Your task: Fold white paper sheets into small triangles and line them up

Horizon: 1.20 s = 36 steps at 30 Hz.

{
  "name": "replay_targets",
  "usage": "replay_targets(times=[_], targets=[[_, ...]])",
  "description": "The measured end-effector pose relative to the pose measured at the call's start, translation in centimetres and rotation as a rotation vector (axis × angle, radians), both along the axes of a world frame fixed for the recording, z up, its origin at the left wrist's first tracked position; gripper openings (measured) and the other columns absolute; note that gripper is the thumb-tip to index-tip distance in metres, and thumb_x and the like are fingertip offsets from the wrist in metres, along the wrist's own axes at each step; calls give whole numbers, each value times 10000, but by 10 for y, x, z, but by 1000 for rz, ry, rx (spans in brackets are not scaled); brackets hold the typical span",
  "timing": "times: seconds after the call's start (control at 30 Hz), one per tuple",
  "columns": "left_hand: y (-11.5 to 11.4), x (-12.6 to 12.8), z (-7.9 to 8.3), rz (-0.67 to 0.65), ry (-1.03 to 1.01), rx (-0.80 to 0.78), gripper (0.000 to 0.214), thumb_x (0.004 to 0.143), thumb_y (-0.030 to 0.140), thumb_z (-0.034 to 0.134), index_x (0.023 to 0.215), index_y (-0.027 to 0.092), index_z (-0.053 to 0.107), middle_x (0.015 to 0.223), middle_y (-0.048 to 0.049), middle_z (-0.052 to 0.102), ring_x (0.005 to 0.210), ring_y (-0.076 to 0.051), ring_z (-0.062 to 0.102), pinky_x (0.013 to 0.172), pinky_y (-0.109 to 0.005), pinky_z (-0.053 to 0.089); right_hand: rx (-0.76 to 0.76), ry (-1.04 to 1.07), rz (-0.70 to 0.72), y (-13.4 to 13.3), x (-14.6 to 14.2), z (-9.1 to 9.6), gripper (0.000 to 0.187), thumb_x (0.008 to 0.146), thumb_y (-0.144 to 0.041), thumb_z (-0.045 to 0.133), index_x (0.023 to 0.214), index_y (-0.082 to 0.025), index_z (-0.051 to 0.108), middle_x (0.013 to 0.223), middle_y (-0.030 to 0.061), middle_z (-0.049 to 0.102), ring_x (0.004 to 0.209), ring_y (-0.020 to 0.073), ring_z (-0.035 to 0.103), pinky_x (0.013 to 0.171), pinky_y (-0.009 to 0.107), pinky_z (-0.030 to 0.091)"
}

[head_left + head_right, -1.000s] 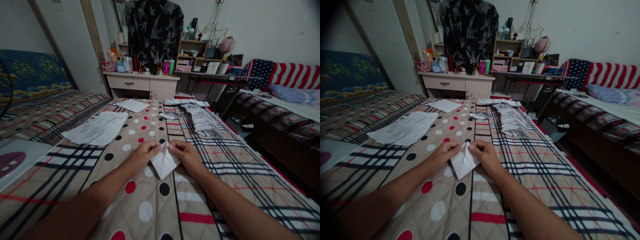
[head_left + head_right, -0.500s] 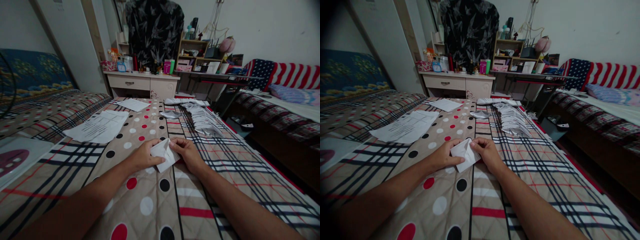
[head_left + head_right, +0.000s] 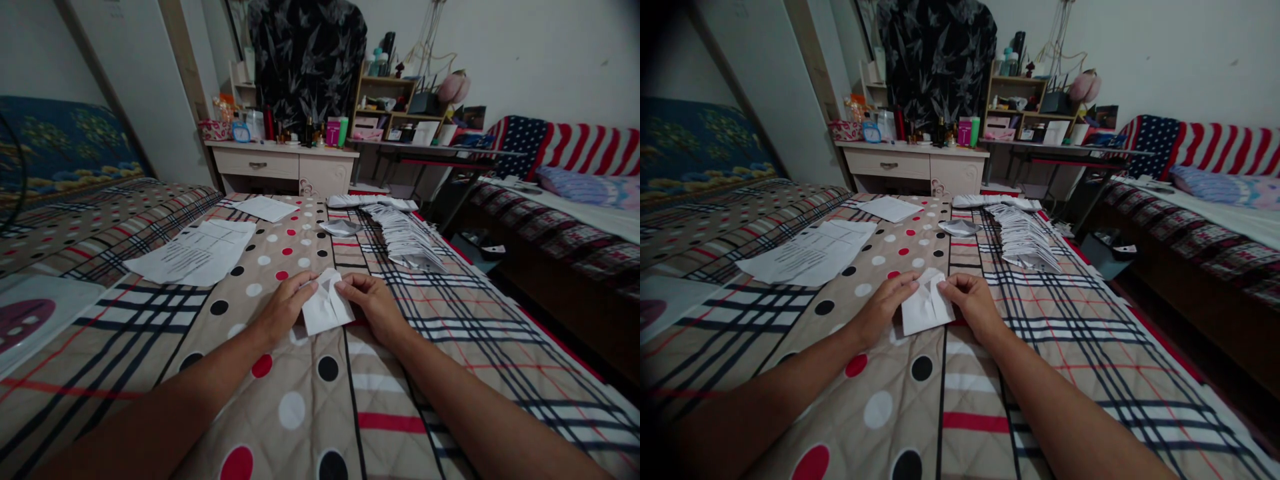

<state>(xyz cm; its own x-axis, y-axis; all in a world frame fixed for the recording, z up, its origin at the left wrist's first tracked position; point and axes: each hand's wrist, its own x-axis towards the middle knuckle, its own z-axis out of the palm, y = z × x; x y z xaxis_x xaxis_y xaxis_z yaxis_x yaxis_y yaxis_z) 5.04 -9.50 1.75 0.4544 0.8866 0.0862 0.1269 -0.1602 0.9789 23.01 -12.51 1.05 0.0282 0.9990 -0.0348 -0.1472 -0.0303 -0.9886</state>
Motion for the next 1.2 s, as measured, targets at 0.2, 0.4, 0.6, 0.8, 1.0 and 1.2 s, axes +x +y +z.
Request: replay_targets(times=[0.2,0.4,0.6,0.8,1.0,1.2], targets=[[-3,1,0,-42,47,98,358,884,470,520,995,148,631,818,-21,611,709,-153,530,619,-254,375,27,-100,-70,1,-4,-1,355,584,-414,800,569,-172,540,527,-42,495,479,78,391,461,225,268],[-1,3,-3,-6,44,110,461,916,565,428,815,146,592,746,-24,589,679,-152,522,590,-255,368,62,-178,-99,1,-9,0,385,566,-417,780,535,-189,471,502,-48,453,462,72,355,440,220,246],[-2,6,-6,-19,75,150,444,908,524,464,759,138,625,681,-19,574,652,-149,508,587,-251,376,102,-315,-117,0,-8,0,407,681,-469,681,495,-190,450,477,-38,402,461,80,331,434,228,216],[-1,9,-4,1,15,113,358,811,486,612,721,142,642,658,-1,573,615,-129,504,558,-232,381,260,-407,10,-3,-11,1,199,662,-292,737,626,-173,581,637,-12,538,614,126,463,555,241,358],[4,7,-8,75,16,134,329,766,453,670,707,129,667,619,-5,588,595,-129,510,545,-231,379,303,-353,126,-6,-9,5,250,722,-393,751,761,-173,640,732,3,571,700,148,497,627,254,391],[4,5,-7,59,10,106,306,764,415,659,724,112,674,654,-23,620,603,-132,534,545,-232,396,211,-231,115,-4,-9,0,335,743,-480,742,771,-163,636,734,10,571,676,143,496,612,263,376]])
